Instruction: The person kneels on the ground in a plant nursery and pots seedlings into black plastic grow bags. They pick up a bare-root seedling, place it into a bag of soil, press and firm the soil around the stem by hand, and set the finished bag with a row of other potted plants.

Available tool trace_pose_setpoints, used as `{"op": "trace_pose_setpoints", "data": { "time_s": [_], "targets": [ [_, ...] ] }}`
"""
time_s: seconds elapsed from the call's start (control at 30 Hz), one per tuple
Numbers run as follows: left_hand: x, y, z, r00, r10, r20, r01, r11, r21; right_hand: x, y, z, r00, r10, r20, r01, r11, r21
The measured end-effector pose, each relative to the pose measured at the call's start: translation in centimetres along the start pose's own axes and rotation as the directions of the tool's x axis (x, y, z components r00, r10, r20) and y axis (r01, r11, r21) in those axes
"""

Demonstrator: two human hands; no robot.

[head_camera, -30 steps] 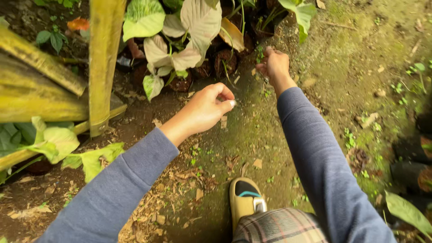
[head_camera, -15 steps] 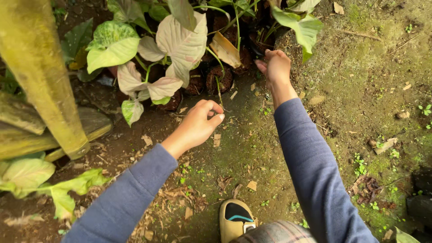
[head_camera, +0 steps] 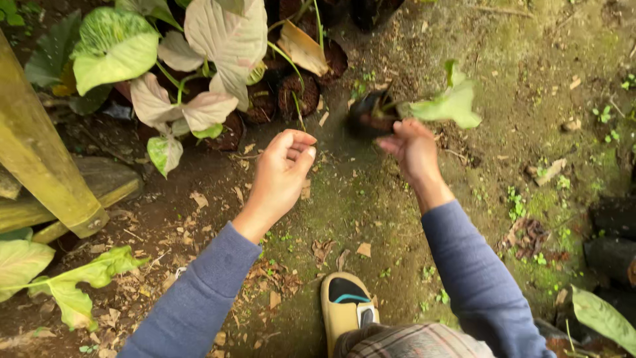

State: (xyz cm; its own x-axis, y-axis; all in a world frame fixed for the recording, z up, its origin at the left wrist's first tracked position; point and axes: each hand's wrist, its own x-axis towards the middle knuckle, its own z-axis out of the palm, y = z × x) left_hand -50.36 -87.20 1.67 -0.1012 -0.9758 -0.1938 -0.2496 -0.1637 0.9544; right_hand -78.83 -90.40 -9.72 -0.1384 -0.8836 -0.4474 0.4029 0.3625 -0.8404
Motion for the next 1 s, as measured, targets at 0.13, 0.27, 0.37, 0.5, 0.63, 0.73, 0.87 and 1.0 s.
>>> {"op": "trace_pose_setpoints", "data": {
  "time_s": [0.13, 0.27, 0.37, 0.5, 0.63, 0.73, 0.87, 1.0],
  "targets": [
    [-2.2, -2.5, 1.7, 0.997, -0.078, 0.026, 0.077, 0.997, 0.026, -5.8, 5.7, -0.8, 0.992, 0.122, 0.017, -0.122, 0.992, 0.000],
    [-4.7, -6.1, 2.0, 0.995, 0.046, -0.085, -0.036, 0.992, 0.118, -9.5, 9.1, -0.2, 0.974, 0.164, 0.156, -0.096, 0.924, -0.371],
    [-4.6, -8.0, 1.6, 0.953, 0.289, -0.094, -0.253, 0.926, 0.279, -11.3, 8.9, 0.6, 0.957, 0.021, 0.290, 0.156, 0.803, -0.575],
    [-4.0, -8.7, 1.8, 0.991, 0.115, -0.063, -0.096, 0.966, 0.241, -11.8, 6.9, 1.6, 0.926, -0.107, 0.362, 0.314, 0.749, -0.583],
    [-3.8, -8.7, 2.0, 0.994, 0.100, -0.053, -0.086, 0.969, 0.230, -12.0, 5.6, 1.7, 0.953, -0.099, 0.286, 0.245, 0.808, -0.536],
    [-3.6, -8.8, 2.1, 0.994, 0.104, -0.042, -0.092, 0.970, 0.224, -11.6, 5.2, 1.6, 0.889, -0.189, 0.416, 0.418, 0.708, -0.570],
    [-3.4, -8.9, 1.7, 0.995, 0.097, 0.030, -0.101, 0.966, 0.239, -11.8, 5.1, 2.0, 0.878, -0.238, 0.415, 0.448, 0.715, -0.538],
    [-3.5, -9.2, 1.3, 0.996, 0.026, 0.084, -0.046, 0.967, 0.250, -12.4, 4.3, 2.7, 0.909, -0.182, 0.375, 0.389, 0.691, -0.609]
  ]
}}
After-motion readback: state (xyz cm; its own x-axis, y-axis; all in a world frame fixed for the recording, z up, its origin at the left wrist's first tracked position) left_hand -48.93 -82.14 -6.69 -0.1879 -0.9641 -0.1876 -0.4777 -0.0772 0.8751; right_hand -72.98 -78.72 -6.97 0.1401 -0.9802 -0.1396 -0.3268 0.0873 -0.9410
